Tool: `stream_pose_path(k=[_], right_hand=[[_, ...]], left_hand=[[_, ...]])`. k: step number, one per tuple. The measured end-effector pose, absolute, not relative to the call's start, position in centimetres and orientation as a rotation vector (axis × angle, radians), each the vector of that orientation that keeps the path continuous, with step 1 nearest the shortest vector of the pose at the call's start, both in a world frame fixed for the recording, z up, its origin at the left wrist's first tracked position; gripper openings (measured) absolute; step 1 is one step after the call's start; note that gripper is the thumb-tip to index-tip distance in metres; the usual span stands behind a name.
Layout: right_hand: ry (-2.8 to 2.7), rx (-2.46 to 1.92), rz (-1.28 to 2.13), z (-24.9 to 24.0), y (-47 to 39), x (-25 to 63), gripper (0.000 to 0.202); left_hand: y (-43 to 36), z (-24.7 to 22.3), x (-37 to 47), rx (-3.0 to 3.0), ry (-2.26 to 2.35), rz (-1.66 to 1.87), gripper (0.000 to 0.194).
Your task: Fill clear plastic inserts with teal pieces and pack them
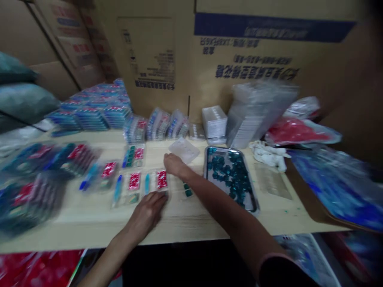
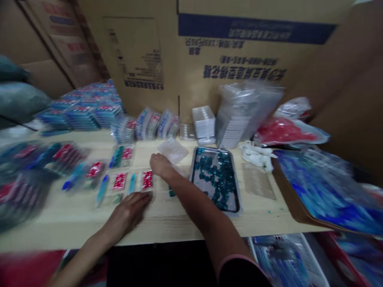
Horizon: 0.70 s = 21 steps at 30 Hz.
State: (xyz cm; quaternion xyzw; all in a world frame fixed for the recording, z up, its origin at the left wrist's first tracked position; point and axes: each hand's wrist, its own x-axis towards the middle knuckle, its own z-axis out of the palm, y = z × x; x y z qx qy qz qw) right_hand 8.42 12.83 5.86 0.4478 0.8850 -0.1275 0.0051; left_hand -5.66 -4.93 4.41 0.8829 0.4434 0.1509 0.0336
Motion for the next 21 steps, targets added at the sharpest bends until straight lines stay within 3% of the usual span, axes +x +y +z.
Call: stream_pose_path(k=[3,8,13,21], right_hand=[[2.741,1.545,-0.459,6.5,12.9,8.0,0.038],[2.711,1.77,-0.599,8.1,13.8,10.2,0.05],[2.707,2.015,-0.605,10.1,14.5,19.9,0.043],[2.239,2.488,-0.32,9.5,16.7,34.8,0.037]], left_hand=[[-5.1,2.7,-6.6,2.814,1.381,0.548,0.062],[-4.1,0.1,-7.8,2.914,1.325,0.728,0.055],[-3.2,-1.0,-9.0,2.892,1.282,0.785,0.041],[-1.2,0.8,-7.7,2.79,1.261,0.728,0.027]])
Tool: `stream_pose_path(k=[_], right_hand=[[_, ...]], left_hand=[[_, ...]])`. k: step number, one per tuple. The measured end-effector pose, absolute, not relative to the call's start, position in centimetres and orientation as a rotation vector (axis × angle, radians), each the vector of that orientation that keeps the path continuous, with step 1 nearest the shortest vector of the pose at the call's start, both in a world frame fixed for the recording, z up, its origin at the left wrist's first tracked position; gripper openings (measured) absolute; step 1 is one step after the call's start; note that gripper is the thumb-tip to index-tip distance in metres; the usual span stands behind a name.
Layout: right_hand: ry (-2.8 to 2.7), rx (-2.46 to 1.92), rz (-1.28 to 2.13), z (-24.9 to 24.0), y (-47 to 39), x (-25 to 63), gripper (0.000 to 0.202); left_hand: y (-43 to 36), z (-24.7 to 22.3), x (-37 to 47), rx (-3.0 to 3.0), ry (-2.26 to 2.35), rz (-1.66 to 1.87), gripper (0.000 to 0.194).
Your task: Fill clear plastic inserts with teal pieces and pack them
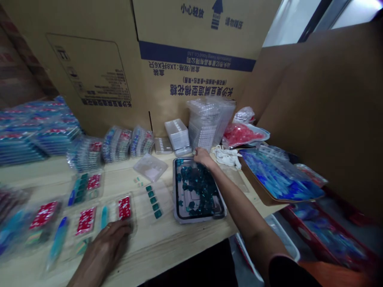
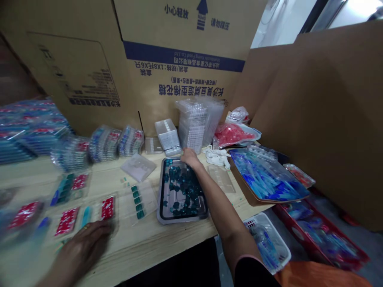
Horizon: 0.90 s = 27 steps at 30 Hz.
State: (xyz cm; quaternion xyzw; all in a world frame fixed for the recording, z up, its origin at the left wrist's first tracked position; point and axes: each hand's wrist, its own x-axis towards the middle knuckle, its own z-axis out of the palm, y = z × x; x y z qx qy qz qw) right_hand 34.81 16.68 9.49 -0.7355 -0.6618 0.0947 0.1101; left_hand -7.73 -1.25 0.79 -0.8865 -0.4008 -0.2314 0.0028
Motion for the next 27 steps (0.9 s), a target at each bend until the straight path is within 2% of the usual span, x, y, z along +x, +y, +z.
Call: stream_pose_path(k=[5,9,11,13,15,17,22,27], right_hand=[[-1.93,-2.331,0.204,9.6,15.2,40.5,0.035],[-2.094,-2.377,0.293,8.2,14.0,42.9,0.018],[-2.176,-2.368,0.321,7.4,14.0,43.4,0.014],[-2.215,-2.335,0.271,6.9,14.2,43.5,0.021],[-2.206,-2.313,0.187,6.9,14.2,43.1,0.034],[-2.181,-2.272,0.112,7.3,14.0,42.2,0.041],[-2.218,-2.038,0.057,8.4,12.4,38.2,0.036],[-2.251,-1.628,0.141,9.2,9.7,32.1,0.034]], left_hand=[[-1.2,3.2,-7.1,-2.797,-1.401,-0.771,0.022],[0.7,7.5,-6.5,-2.578,-1.778,-0.808,0.028],[3.2,9.1,-6.0,-2.459,-1.952,-0.733,0.029],[6.1,9.8,-5.2,-2.414,-2.113,-0.515,0.03],[8.9,9.6,-3.9,-2.444,-2.219,-0.25,0.031],[11.0,8.9,-2.3,-2.497,-2.23,-0.168,0.028],[14.0,6.6,0.1,-2.619,-2.223,-0.167,0.029],[14.9,5.4,-0.5,-2.513,-2.446,-0.294,0.032]])
